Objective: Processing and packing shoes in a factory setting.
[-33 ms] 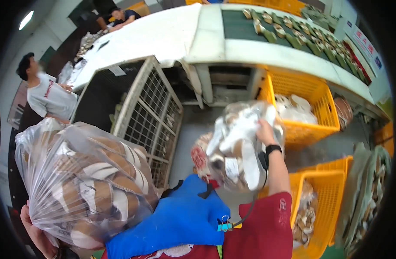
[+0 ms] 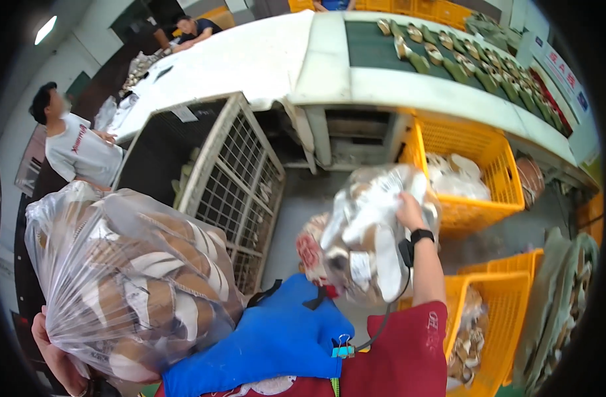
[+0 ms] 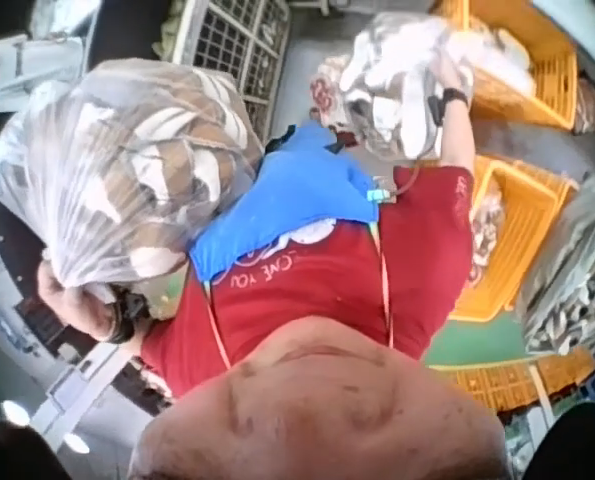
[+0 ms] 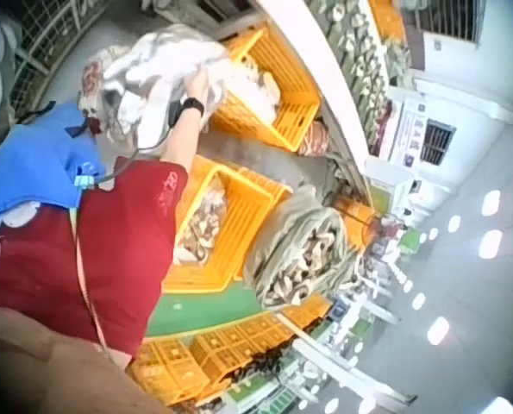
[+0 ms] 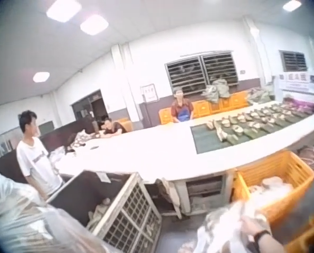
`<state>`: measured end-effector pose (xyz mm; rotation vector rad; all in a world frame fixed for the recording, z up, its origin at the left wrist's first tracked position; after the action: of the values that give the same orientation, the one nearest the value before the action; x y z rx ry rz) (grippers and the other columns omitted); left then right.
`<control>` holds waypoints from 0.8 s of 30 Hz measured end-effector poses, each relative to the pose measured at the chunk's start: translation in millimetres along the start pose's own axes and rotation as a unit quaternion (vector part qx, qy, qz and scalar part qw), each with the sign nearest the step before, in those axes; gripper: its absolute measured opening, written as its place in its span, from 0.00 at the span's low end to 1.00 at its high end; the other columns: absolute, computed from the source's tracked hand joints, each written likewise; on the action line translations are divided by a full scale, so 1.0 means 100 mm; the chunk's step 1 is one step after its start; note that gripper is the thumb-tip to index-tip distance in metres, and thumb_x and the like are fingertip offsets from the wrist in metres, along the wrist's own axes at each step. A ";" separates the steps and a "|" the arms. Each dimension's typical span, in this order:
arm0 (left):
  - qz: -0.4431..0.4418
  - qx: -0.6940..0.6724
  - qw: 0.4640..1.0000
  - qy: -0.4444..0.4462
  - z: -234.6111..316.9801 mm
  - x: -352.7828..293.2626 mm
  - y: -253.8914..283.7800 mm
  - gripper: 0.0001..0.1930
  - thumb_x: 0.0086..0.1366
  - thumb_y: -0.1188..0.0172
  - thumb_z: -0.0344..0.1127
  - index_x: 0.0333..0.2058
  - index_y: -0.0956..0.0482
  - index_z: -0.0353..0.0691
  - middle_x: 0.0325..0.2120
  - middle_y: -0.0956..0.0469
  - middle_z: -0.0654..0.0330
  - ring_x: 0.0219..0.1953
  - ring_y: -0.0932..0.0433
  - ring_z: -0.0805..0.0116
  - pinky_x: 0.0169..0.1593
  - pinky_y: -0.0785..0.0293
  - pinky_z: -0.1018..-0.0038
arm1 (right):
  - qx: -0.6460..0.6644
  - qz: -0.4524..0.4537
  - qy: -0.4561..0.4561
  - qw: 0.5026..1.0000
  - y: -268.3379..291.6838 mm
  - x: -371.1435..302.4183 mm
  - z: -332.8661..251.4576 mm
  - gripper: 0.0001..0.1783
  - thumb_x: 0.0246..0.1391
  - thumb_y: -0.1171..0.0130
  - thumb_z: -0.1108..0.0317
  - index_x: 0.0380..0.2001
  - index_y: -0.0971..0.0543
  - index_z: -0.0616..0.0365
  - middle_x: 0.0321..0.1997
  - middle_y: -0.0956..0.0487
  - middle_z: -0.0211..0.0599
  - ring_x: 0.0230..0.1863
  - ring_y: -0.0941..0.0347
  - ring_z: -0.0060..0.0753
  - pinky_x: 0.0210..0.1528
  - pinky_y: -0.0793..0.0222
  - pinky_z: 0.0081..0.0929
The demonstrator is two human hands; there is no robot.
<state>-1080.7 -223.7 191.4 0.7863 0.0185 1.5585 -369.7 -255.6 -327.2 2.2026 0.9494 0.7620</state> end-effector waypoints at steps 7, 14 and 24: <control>-0.077 0.002 0.996 0.036 0.40 0.26 -0.56 0.09 0.48 0.41 0.28 0.28 0.27 0.29 0.30 0.25 0.57 0.32 0.29 0.72 0.39 0.34 0.76 | -0.034 -0.209 -0.053 0.976 0.01 0.18 0.16 0.17 0.32 0.48 0.78 0.33 0.26 0.59 0.37 0.24 0.50 0.43 0.28 0.50 0.45 0.33 0.31; -0.045 0.003 0.999 -0.011 -0.06 1.29 -1.02 0.12 0.47 0.42 0.19 0.21 0.38 0.39 0.29 0.39 0.66 0.32 0.41 0.78 0.40 0.44 0.85 | 0.038 0.006 -0.049 0.998 0.89 0.60 -0.59 0.12 0.33 0.48 0.82 0.28 0.28 0.61 0.29 0.25 0.44 0.34 0.28 0.38 0.39 0.34 0.27; -0.186 -0.140 0.969 -0.080 -0.25 2.36 -1.99 0.15 0.41 0.43 0.18 0.14 0.42 0.40 0.20 0.39 0.67 0.24 0.44 0.78 0.31 0.48 0.82 | -0.016 0.283 -0.070 0.957 2.08 0.57 -1.85 0.09 0.34 0.54 0.85 0.22 0.33 0.62 0.22 0.33 0.35 0.29 0.36 0.27 0.33 0.39 0.21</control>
<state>-904.2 30.7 190.6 0.6382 -0.1617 1.1092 -379.1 -270.3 -44.2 2.4863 0.2227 0.8421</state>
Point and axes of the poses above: each hand's wrist, its own x-axis towards the middle knuckle, its own y-axis out of the back of the hand, z = x × y, the point moved 10 cm from there along x, towards the middle knuckle
